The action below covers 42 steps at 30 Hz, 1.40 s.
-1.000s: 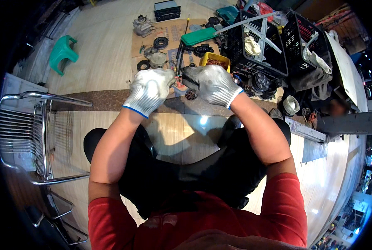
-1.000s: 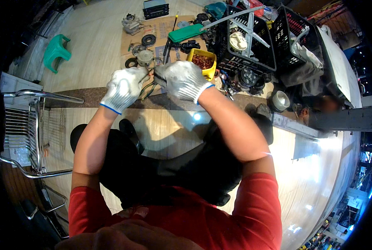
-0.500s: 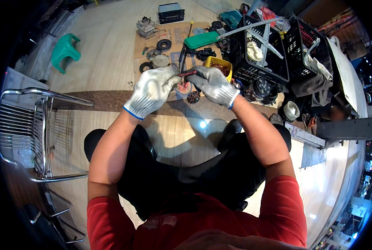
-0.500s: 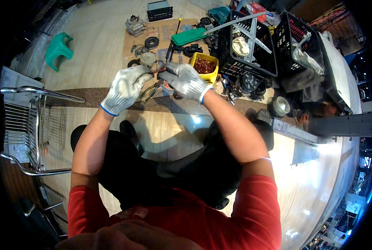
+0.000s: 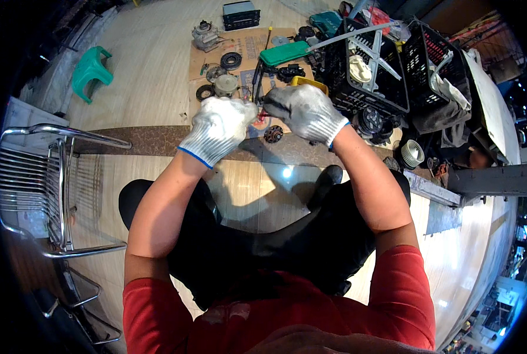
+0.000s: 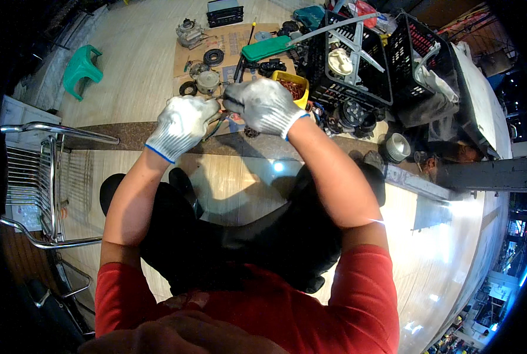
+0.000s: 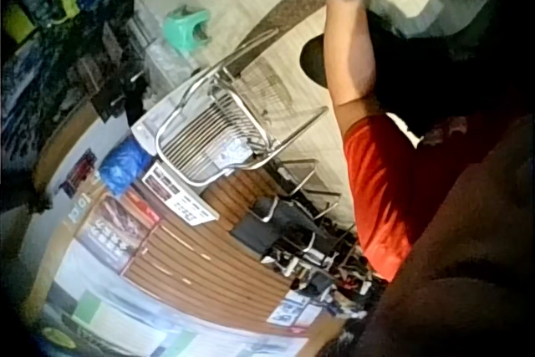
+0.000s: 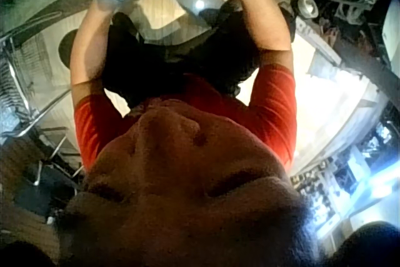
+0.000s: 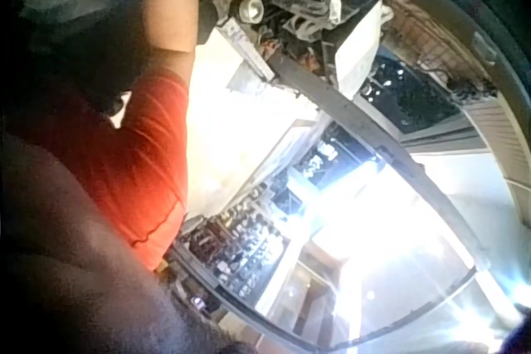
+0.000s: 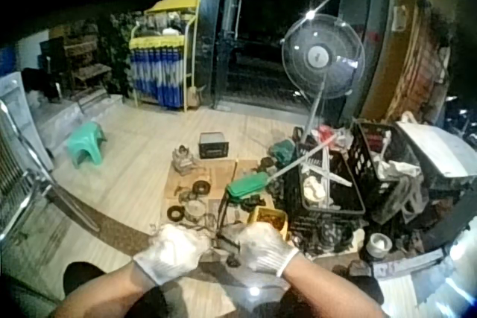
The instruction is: The person assembles or repairs a mechanical assembly by threading thin copper wire through components and securing it.
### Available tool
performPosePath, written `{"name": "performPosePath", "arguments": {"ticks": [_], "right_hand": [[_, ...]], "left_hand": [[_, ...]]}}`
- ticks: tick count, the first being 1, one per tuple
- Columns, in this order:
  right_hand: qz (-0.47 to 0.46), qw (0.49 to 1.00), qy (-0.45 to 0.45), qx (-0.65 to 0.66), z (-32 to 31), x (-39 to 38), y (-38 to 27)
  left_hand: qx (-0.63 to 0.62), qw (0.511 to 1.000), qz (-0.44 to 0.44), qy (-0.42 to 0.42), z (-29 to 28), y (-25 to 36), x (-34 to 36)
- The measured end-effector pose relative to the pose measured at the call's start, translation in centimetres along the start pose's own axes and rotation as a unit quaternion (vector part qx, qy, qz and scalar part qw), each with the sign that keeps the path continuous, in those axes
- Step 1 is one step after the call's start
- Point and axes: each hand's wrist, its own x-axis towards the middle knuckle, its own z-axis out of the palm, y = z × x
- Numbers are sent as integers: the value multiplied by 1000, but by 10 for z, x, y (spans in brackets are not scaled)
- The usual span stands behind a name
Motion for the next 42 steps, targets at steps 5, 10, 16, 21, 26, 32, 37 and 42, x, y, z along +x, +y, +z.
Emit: {"name": "performPosePath", "arguments": {"ticks": [5,10,16,21,26,32,37,42], "right_hand": [[41,985,-13,167,-2,5,13],[20,963,31,268,17,6,15],[103,952,49,284,31,2,-10],[11,993,55,99,24,0,-25],[21,1000,-1,-4,20,0,-16],[19,998,19,48,1,2,8],[36,976,-30,211,-8,3,14],[69,944,-24,321,13,0,16]], "left_hand": [[-93,992,80,29,-8,-1,4],[-175,979,55,91,-8,-7,3],[-198,967,-108,117,-4,-8,1],[-94,983,-150,41,-1,-13,5],[-18,996,-88,7,2,-9,2],[-15,996,65,61,1,-1,2],[-131,986,75,69,-3,-5,-1],[-210,975,46,54,-5,-7,-1]]}}
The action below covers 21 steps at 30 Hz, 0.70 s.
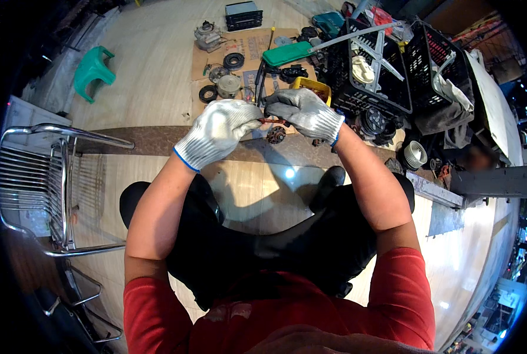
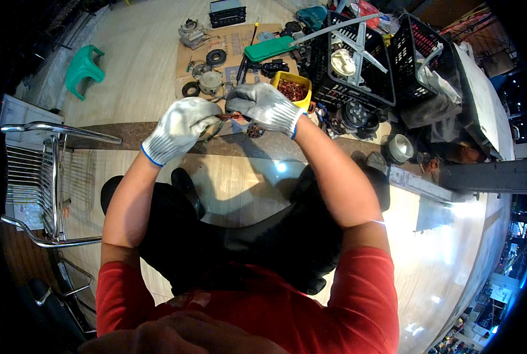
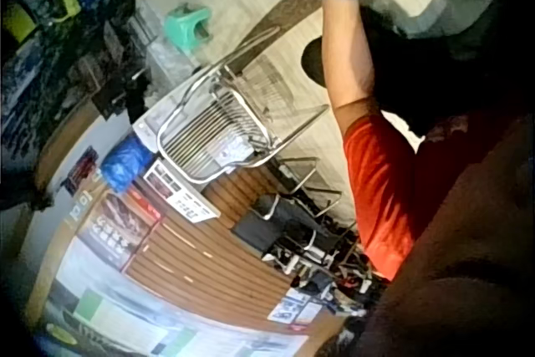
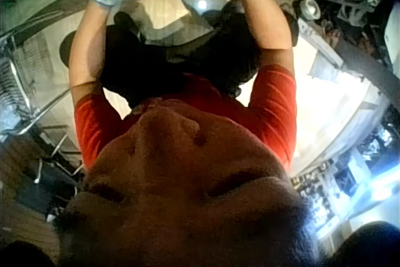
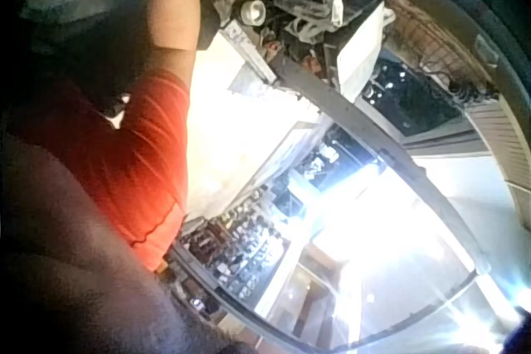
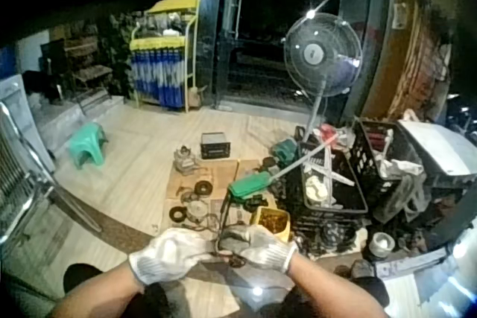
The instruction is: The person assembles or repairs a mechanical assembly by threading thin copper wire through components and securing it.
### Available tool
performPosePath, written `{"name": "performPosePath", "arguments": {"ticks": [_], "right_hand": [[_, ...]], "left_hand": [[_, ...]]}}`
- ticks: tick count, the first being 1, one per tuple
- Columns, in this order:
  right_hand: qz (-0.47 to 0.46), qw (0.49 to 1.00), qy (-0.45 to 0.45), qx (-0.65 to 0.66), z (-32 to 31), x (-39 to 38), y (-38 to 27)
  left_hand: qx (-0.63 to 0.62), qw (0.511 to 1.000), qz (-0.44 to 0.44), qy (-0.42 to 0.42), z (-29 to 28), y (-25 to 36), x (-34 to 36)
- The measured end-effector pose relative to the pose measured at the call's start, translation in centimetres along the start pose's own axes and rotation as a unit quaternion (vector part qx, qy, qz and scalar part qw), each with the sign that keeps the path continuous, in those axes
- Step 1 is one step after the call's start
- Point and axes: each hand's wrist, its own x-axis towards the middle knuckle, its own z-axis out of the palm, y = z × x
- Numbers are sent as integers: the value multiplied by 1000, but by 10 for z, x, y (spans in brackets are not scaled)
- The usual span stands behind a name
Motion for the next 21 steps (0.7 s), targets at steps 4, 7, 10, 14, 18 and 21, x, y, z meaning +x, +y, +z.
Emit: {"name": "performPosePath", "arguments": {"ticks": [4,7,10,14,18,21], "right_hand": [[-4,998,-9,-65,-5,1,-7],[13,995,11,-100,-16,-2,-16],[-78,980,47,-179,-24,-5,-13],[-123,955,26,-268,-13,-8,-16],[-5,979,-36,-202,-4,-6,-14],[33,992,-19,-122,-2,-4,-18]], "left_hand": [[8,999,-35,-7,-2,-4,-2],[79,997,-14,18,-5,-8,-1],[150,988,-20,-41,-5,-12,-1],[194,979,-1,-69,-9,3,7],[209,977,18,-44,-6,9,10],[233,972,17,-6,-3,6,9]]}}
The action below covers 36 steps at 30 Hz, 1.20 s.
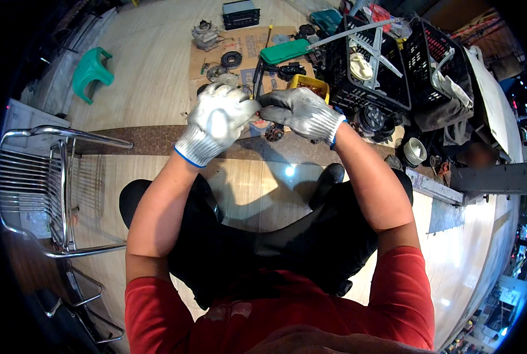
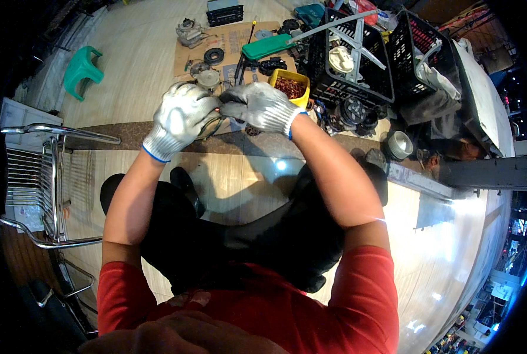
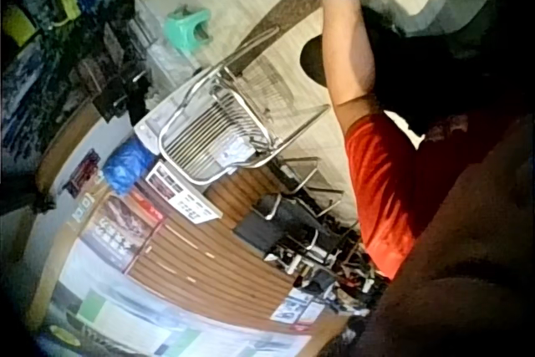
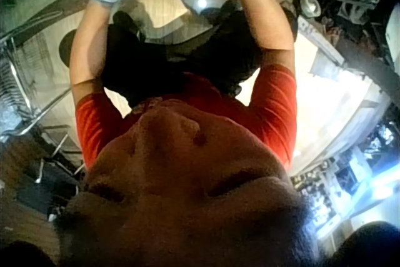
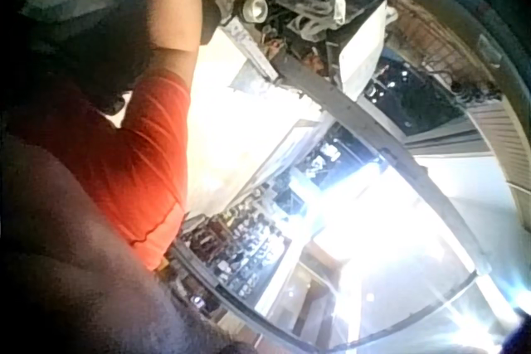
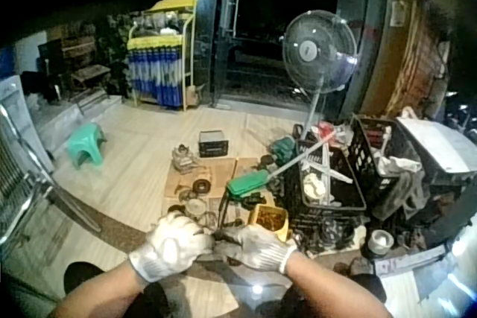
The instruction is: The person assembles or repairs a mechanical assembly by threading thin copper wire through components and securing it.
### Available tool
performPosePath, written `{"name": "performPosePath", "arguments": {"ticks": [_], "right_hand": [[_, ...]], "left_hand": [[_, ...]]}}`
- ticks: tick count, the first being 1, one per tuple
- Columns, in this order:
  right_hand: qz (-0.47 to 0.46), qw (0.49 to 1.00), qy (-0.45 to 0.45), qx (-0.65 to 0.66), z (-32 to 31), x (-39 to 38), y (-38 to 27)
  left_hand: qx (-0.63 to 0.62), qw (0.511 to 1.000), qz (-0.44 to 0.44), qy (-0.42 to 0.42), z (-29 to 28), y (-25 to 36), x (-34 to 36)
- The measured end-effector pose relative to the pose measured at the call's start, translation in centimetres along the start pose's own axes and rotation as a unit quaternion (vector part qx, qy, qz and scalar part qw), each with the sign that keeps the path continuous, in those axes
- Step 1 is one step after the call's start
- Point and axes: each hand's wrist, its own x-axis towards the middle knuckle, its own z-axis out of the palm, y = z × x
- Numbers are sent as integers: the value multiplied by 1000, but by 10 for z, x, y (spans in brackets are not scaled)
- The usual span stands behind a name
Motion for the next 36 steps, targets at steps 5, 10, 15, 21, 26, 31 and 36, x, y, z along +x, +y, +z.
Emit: {"name": "performPosePath", "arguments": {"ticks": [5,10,15,21,26,31,36], "right_hand": [[24,997,60,47,5,1,-10],[-18,975,206,82,15,6,5],[48,964,247,89,30,9,-9],[-130,937,302,-118,42,15,14],[-31,949,287,129,47,20,6],[23,953,228,197,41,17,4],[59,961,196,183,30,14,3]], "left_hand": [[-16,988,-120,100,16,-10,-6],[-166,917,-314,183,4,12,12],[-303,910,-282,-3,10,18,2],[-555,724,-407,52,25,25,12],[-649,621,-436,51,17,23,14],[-587,686,-429,11,6,21,12],[-355,859,-367,28,9,9,3]]}}
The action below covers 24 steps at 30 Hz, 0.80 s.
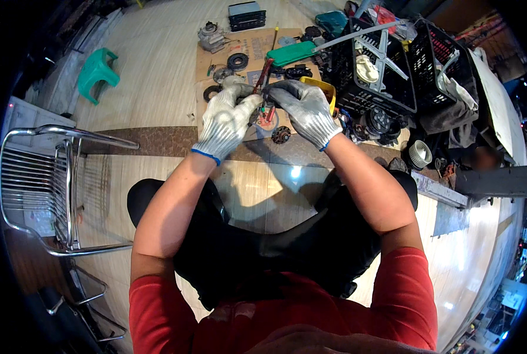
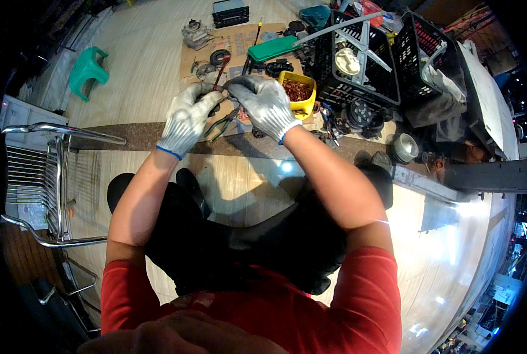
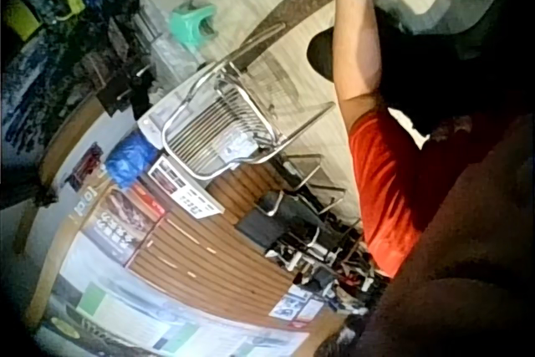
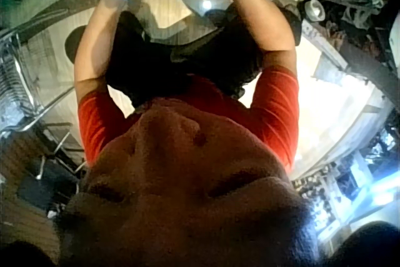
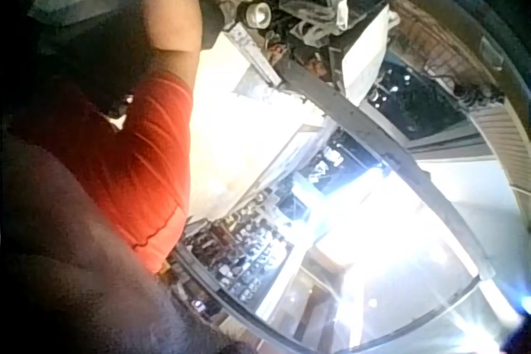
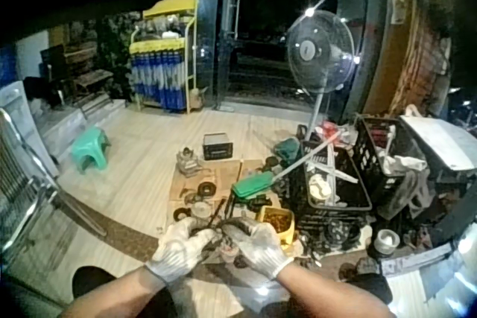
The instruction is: The person assembles or repairs a mechanical assembly by threading thin copper wire through components and securing it.
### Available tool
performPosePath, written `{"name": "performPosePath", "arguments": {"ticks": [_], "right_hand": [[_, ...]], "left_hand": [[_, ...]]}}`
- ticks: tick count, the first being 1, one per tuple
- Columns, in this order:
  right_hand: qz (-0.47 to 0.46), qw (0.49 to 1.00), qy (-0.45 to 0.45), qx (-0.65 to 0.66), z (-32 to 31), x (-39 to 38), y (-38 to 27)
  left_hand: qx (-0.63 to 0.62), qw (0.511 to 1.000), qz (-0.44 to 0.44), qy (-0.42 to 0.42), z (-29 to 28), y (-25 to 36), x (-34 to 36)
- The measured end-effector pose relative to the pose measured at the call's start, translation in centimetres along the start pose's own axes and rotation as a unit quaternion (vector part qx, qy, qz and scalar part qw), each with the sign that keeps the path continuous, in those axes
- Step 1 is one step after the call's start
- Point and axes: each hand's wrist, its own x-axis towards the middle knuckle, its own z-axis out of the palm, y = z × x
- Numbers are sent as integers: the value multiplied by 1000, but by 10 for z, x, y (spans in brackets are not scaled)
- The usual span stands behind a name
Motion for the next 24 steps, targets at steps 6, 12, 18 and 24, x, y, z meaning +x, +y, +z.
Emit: {"name": "performPosePath", "arguments": {"ticks": [6,12,18,24], "right_hand": [[2,999,-44,-27,-9,-3,-3],[25,988,-95,116,3,-11,-8],[114,976,-124,140,2,-13,-10],[159,921,-124,333,7,-14,0]], "left_hand": [[96,987,102,76,-4,2,-3],[143,950,247,124,1,6,-3],[184,931,296,112,-1,4,-4],[146,954,240,106,-4,5,-4]]}}
